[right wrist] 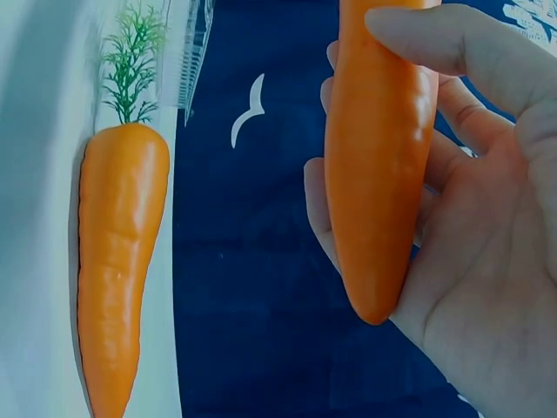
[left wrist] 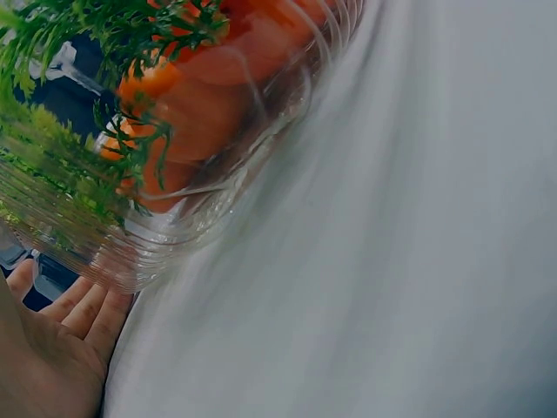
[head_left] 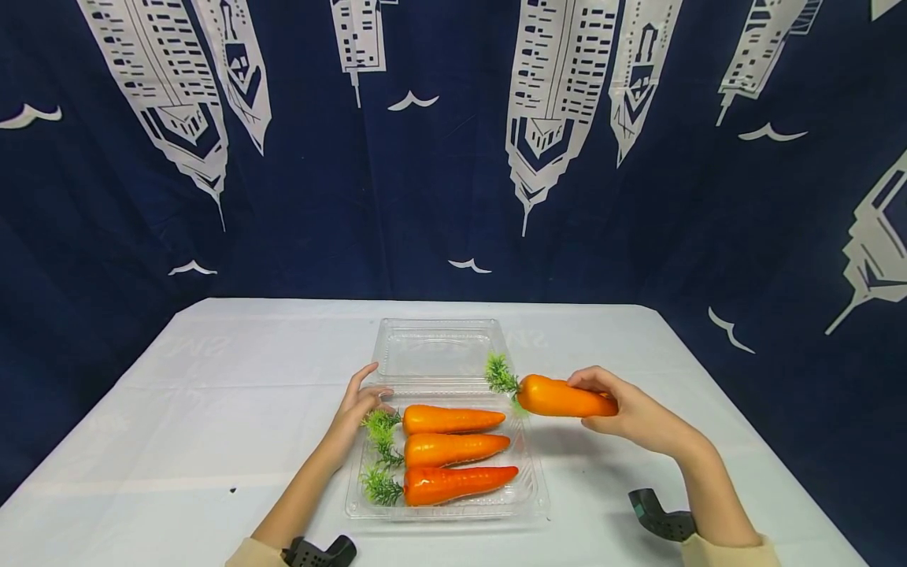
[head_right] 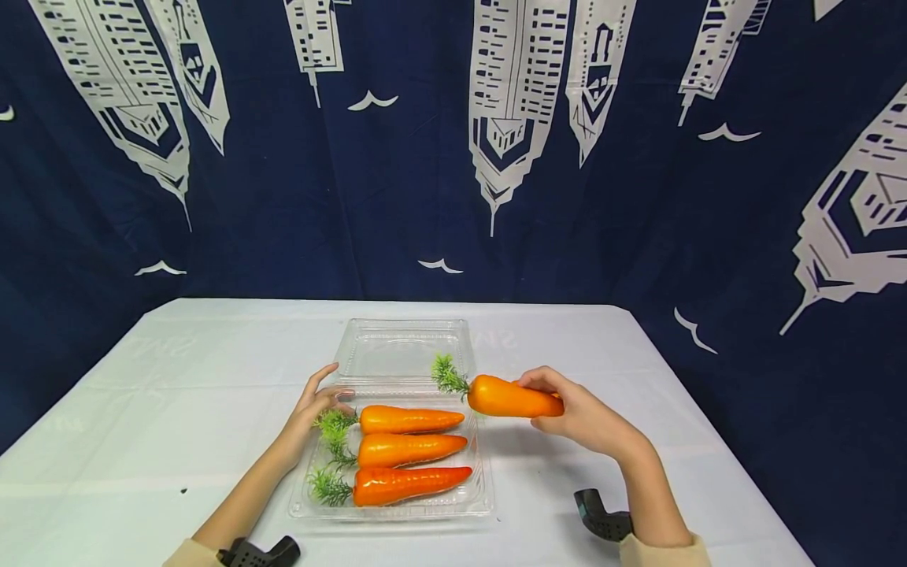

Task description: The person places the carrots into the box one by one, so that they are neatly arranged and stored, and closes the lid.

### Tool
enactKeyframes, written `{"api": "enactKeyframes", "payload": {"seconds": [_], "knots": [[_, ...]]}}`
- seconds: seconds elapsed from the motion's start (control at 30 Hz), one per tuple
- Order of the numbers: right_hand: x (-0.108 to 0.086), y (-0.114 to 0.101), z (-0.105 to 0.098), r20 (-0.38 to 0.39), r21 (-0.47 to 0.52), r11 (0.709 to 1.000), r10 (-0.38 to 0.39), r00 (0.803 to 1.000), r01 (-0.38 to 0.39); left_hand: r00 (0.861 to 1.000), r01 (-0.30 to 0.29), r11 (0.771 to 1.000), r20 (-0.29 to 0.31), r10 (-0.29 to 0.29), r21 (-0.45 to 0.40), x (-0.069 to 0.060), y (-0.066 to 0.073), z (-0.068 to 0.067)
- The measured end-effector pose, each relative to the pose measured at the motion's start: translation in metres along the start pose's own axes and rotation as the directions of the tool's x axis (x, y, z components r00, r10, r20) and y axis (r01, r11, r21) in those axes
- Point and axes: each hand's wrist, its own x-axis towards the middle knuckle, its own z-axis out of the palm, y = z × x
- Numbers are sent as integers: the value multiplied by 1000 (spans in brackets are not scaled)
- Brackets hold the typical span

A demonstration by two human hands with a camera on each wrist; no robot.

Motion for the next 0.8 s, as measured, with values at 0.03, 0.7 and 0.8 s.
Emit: {"api": "enactKeyframes", "payload": {"seconds": [0.03,0.7,0.8], "knots": [[0,0,1,-1,1,1000,0,1000,0,1000,0,1000,0,0,0,0,0,0],[10,-6,14,-32,-25,999,-27,999,26,1000,6,1000,-3,-6,-1,0,1,0],[11,-6,16,-43,-42,999,-31,999,29,1000,7,1000,-2,-7,-2,0,1,0]]}}
